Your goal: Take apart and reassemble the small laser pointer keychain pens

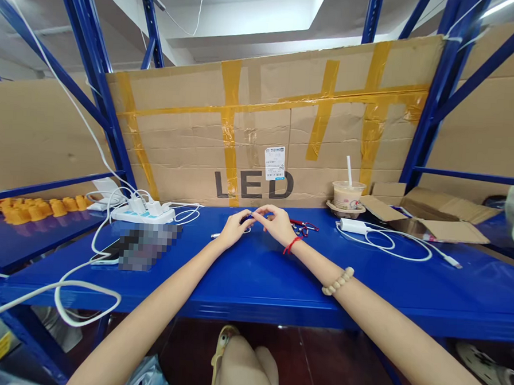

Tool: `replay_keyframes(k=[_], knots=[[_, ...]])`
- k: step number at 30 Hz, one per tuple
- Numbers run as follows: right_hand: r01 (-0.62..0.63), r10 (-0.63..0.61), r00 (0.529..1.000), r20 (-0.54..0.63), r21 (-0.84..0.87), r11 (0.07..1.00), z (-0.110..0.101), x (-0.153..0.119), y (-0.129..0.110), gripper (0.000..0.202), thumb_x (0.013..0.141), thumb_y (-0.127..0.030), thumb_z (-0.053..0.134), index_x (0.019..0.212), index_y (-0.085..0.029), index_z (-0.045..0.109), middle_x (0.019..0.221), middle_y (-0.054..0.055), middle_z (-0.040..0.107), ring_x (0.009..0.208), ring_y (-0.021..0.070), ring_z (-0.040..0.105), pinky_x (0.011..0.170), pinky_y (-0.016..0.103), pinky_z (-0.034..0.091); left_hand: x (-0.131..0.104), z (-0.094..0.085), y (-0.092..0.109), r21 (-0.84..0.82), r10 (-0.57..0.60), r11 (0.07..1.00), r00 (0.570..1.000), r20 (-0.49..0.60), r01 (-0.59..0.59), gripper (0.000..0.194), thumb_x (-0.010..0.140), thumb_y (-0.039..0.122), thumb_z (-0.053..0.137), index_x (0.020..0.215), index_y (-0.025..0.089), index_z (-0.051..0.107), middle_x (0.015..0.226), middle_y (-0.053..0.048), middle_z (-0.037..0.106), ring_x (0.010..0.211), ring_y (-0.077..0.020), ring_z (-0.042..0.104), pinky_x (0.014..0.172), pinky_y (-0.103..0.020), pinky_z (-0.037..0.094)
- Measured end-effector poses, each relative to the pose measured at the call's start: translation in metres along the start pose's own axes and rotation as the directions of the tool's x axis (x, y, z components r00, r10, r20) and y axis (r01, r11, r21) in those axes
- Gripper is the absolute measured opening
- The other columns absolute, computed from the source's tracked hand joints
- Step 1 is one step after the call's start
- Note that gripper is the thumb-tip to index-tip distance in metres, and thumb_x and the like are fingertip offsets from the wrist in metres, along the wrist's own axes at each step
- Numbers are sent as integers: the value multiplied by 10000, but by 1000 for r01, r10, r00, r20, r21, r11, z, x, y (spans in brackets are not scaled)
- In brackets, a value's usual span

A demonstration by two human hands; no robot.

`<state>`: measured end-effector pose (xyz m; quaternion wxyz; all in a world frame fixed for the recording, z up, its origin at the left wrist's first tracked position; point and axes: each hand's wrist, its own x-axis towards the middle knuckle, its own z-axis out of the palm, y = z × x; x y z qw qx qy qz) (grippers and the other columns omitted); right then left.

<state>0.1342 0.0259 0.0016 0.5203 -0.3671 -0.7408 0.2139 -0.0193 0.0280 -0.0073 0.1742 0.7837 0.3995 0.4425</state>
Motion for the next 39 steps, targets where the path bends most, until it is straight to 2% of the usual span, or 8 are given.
replay_keyframes(k=[2, 5, 13, 16, 19, 22, 28, 39], knots=[[151, -151, 988, 15, -207, 967, -3, -2, -2, 198, 742, -399, 582, 800, -225, 654, 813, -13, 621, 482, 53, 501, 473, 199, 357, 0, -1, -1, 5, 15, 1000, 1000, 8, -15, 214, 805, 317, 458, 885, 152, 569, 769, -19, 598, 679, -130, 562, 627, -223, 457], [207, -192, 978, 76, -399, 893, -8, -3, -4, 171, 765, -396, 566, 810, -263, 664, 866, -31, 614, 527, 54, 510, 480, 200, 313, -1, -3, -2, 59, 51, 997, 998, 25, -53, 215, 812, 301, 448, 916, 161, 573, 741, -8, 600, 661, -127, 563, 628, -222, 449], [247, -198, 969, 150, -491, 835, -10, -3, -5, 188, 798, -396, 526, 819, -252, 645, 906, -36, 606, 566, 62, 518, 471, 199, 275, -1, -4, 2, 250, 63, 965, 994, 87, -83, 164, 823, 263, 404, 871, 200, 548, 772, 0, 607, 704, -139, 561, 657, -230, 410], [230, -203, 973, 109, -478, 848, -9, -4, -5, 187, 809, -363, 508, 935, -267, 606, 898, -33, 609, 583, 73, 527, 482, 196, 294, 2, -10, -2, 302, -49, 952, 998, -36, 58, 184, 843, 305, 363, 801, 202, 509, 717, 0, 597, 674, -146, 555, 641, -244, 397], [202, -199, 978, 58, -473, 858, -9, -4, -4, 204, 815, -338, 486, 981, -266, 580, 874, -31, 610, 589, 81, 533, 499, 198, 318, 5, -23, -10, 330, -157, 914, 957, -245, 234, 239, 850, 357, 328, 740, 201, 470, 651, 1, 571, 634, -150, 541, 632, -258, 391], [190, -194, 980, 43, -475, 859, -10, -4, -2, 183, 815, -322, 476, 951, -269, 587, 862, -36, 609, 591, 82, 534, 509, 198, 329, 6, -36, -17, 371, -191, 874, 925, -329, 312, 133, 789, 323, 432, 734, 203, 444, 670, 7, 568, 639, -148, 535, 636, -261, 388], [187, -186, 981, 50, -477, 859, -10, -3, -3, 156, 807, -306, 479, 893, -269, 603, 845, -41, 614, 612, 86, 544, 500, 197, 319, 2, -45, -29, 447, -236, 834, 942, -241, 323, 109, 689, 164, 528, 726, 203, 433, 768, 3, 618, 686, -151, 559, 627, -253, 390], [203, -195, 978, 69, -489, 848, -8, -4, -2, 160, 815, -294, 459, 879, -267, 603, 841, -35, 624, 648, 96, 554, 502, 196, 315, -1, -35, -41, 430, -249, 865, 965, -80, 259, 205, 649, 99, 594, 730, 195, 432, 821, 8, 663, 736, -142, 588, 680, -255, 427]])
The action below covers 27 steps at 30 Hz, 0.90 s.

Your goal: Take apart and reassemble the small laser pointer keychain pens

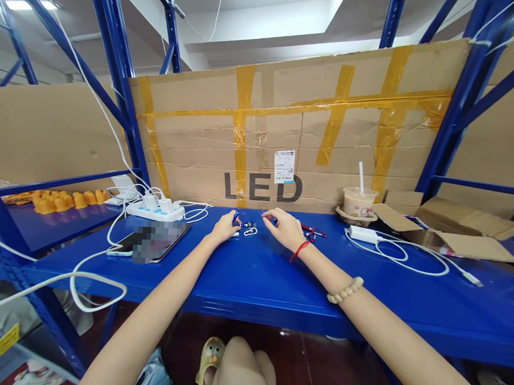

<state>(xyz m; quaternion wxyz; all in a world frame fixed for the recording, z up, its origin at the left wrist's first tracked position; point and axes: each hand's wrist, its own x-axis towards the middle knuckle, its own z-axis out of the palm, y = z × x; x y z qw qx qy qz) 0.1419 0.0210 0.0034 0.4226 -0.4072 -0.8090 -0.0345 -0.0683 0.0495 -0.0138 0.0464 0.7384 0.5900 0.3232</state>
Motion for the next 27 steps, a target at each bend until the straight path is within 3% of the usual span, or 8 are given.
replay_keyframes(k=[13, 19, 27], knots=[[-1, 1, 1000, 4, -4, 1000, 0, 0, -1, 169, 807, -294, 464, 874, -260, 616, 820, -27, 625, 619, 98, 551, 509, 203, 330, -5, -5, 10, -48, 90, 995, 996, 8, -90, 200, 634, 112, 595, 669, 197, 418, 746, 10, 661, 701, -152, 576, 678, -265, 406], [-11, 11, 999, 33, -6, 1000, 0, 0, -2, 169, 804, -292, 468, 879, -263, 616, 823, -29, 623, 630, 98, 547, 510, 201, 327, -3, -5, 12, -76, 44, 996, 998, -52, -48, 191, 646, 125, 573, 713, 198, 410, 748, 13, 669, 692, -140, 572, 665, -251, 401], [3, -2, 998, 62, -9, 1000, 0, -1, -3, 156, 799, -275, 472, 860, -263, 615, 810, -37, 623, 608, 94, 534, 504, 201, 314, -4, -4, 9, -65, -39, 997, 998, -45, 36, 241, 611, 159, 634, 666, 201, 403, 734, 6, 662, 720, -174, 584, 646, -265, 380]])
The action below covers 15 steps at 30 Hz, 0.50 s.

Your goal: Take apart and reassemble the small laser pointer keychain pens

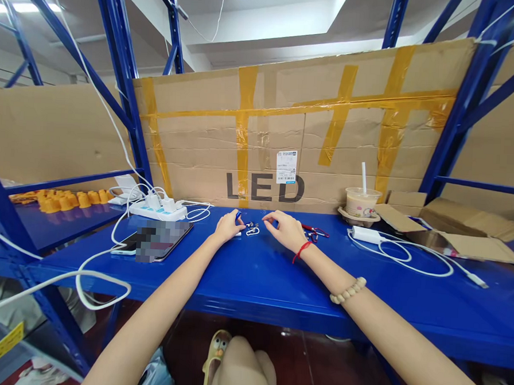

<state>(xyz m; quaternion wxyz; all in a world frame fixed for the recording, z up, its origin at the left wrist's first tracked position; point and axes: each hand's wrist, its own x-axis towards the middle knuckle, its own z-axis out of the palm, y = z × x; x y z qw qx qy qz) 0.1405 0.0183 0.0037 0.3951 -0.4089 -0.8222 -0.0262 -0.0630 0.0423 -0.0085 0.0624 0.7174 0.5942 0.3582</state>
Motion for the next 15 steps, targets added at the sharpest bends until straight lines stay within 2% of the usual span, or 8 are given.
replay_keyframes(k=[7, 11, 13, 15], knots=[[8, -8, 1000, 10, 2, 1000, 0, -1, -1, 146, 801, -266, 480, 841, -260, 620, 798, -39, 624, 607, 92, 534, 509, 202, 314, 0, 1, -2, -98, -68, 993, 998, -5, 67, 321, 556, 103, 650, 619, 203, 351, 615, 27, 624, 668, -173, 582, 648, -275, 388], [29, -30, 999, 37, 17, 999, -1, 0, 0, 128, 790, -267, 516, 864, -259, 621, 804, -36, 622, 620, 90, 535, 512, 196, 316, 1, 2, 8, -228, -61, 972, 998, -5, 58, 332, 589, 175, 662, 665, 198, 340, 685, 7, 640, 716, -154, 587, 691, -273, 406], [55, -57, 996, 62, 37, 998, -2, 0, 0, 143, 782, -277, 543, 903, -263, 617, 815, -33, 620, 621, 87, 533, 506, 189, 315, 0, 3, 15, -337, -42, 940, 999, 25, 48, 328, 629, 251, 650, 700, 194, 335, 740, -6, 644, 717, -136, 588, 681, -261, 415], [79, -83, 994, 75, 65, 995, -2, 1, 0, 186, 775, -295, 565, 954, -268, 608, 825, -32, 616, 608, 82, 526, 498, 184, 313, -2, 2, 22, -512, -11, 857, 996, 94, 58, 351, 630, 303, 658, 712, 188, 337, 741, -4, 628, 691, -117, 576, 655, -245, 413]])
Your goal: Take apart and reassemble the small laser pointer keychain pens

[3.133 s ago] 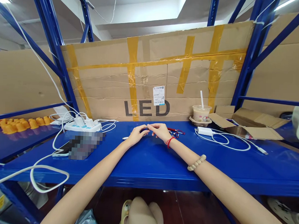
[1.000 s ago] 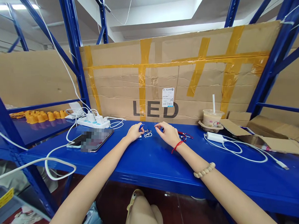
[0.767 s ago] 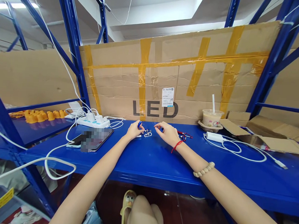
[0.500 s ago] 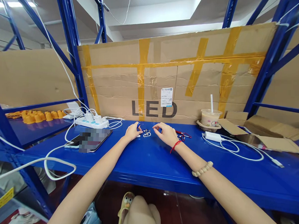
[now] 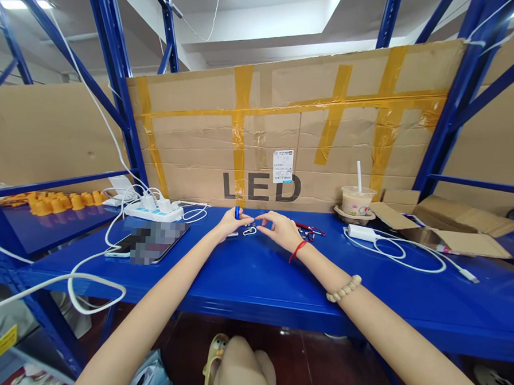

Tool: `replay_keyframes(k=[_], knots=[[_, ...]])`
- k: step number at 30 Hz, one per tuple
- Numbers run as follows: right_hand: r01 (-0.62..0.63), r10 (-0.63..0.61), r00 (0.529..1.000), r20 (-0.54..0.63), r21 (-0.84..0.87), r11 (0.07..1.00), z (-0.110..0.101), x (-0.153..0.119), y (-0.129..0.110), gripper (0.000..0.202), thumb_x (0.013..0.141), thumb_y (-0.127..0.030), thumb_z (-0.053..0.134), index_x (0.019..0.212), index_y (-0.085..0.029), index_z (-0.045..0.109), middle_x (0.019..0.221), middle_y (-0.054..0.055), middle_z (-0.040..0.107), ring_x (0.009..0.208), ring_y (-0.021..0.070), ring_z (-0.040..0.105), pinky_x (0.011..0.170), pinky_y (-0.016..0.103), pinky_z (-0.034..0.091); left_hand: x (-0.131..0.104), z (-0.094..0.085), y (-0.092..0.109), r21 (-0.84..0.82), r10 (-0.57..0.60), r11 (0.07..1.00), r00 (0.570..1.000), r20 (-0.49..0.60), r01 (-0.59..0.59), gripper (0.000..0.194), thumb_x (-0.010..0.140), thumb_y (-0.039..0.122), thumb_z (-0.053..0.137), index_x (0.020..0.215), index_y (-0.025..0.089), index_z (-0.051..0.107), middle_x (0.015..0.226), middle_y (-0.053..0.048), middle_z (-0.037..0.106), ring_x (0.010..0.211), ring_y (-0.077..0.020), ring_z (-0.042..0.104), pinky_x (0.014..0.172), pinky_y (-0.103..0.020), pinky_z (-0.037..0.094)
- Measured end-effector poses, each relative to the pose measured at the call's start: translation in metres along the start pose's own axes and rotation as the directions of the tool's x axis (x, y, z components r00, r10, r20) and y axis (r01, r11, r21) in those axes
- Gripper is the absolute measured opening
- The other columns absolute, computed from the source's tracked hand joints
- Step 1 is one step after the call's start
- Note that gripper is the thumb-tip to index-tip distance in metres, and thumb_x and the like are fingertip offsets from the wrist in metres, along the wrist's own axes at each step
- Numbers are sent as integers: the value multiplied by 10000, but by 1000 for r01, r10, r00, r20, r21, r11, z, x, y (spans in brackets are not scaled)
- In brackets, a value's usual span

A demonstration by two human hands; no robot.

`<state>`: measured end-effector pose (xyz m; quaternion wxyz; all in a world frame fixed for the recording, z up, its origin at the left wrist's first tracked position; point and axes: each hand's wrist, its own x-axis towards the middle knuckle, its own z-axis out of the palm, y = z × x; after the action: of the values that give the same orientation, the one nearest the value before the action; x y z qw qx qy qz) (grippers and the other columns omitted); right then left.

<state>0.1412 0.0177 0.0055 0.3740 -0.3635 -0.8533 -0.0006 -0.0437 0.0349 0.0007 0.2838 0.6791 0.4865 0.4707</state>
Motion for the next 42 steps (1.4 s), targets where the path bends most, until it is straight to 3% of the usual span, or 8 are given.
replay_keyframes(k=[3, 6, 10, 16, 20, 25, 32, 42], knots=[[25, -25, 1000, -9, 37, 999, 1, 1, -1, 207, 776, -330, 573, 969, -262, 607, 835, -29, 611, 557, 68, 504, 493, 184, 317, -4, 3, 7, -233, -25, 971, 994, 104, 49, 407, 574, 333, 709, 698, 178, 354, 630, 45, 536, 589, -75, 510, 567, -204, 368], [41, -39, 998, -39, 61, 997, 2, 1, -1, 158, 785, -338, 566, 883, -235, 634, 828, -19, 606, 525, 58, 488, 507, 189, 332, -7, 5, 11, -280, -50, 955, 982, 180, 100, 431, 557, 364, 723, 680, 176, 356, 550, 85, 417, 486, -37, 411, 470, -177, 286], [33, -25, 996, -85, 104, 994, 3, 2, -2, 151, 777, -336, 577, 804, -207, 651, 808, -3, 601, 533, 64, 503, 509, 194, 343, -8, 7, 15, -317, -42, 942, 974, 222, 113, 439, 569, 421, 710, 679, 176, 363, 533, 84, 406, 449, -29, 381, 435, -171, 257], [-23, 42, 987, -156, 120, 992, 3, 2, -1, 215, 838, -346, 482, 896, -239, 659, 830, -3, 602, 512, 65, 530, 511, 200, 372, -7, 9, 17, -169, -6, 985, 985, 170, 35, 439, 743, 579, 456, 705, 142, 474, 530, 28, 479, 405, -38, 376, 412, -192, 268], [-52, 71, 986, -152, 127, 991, 2, 1, 1, 265, 879, -315, 402, 1002, -258, 630, 864, -7, 604, 482, 54, 532, 524, 202, 391, -11, 11, 18, -113, 52, 993, 988, 148, -36, 388, 659, 490, 609, 677, 167, 396, 583, 58, 461, 438, -30, 356, 434, -184, 272], [-13, 26, 993, -112, 114, 993, 3, 1, -3, 265, 884, -303, 394, 1006, -259, 626, 868, -4, 611, 555, 68, 557, 540, 197, 396, -14, 15, 17, -37, 146, 989, 966, 212, -142, 388, 593, 372, 681, 596, 162, 355, 607, 56, 435, 573, -64, 401, 548, -208, 330], [11, 17, 981, -194, 144, 990, 4, 2, -5, 187, 808, -339, 526, 801, -213, 663, 788, -2, 623, 543, 81, 508, 524, 200, 381, -16, 17, 17, -36, 88, 996, 940, 328, -81, 301, 571, 327, 695, 688, 142, 489, 636, 59, 410, 585, -70, 382, 567, -220, 319], [40, -12, 989, -148, 186, 982, 6, 4, -2, 142, 764, -318, 576, 756, -201, 655, 808, 9, 609, 500, 63, 488, 499, 204, 373, -16, 21, 17, -10, 89, 996, 950, 301, -90, 308, 563, 325, 698, 711, 132, 510, 633, 52, 401, 589, -71, 354, 551, -213, 286]])
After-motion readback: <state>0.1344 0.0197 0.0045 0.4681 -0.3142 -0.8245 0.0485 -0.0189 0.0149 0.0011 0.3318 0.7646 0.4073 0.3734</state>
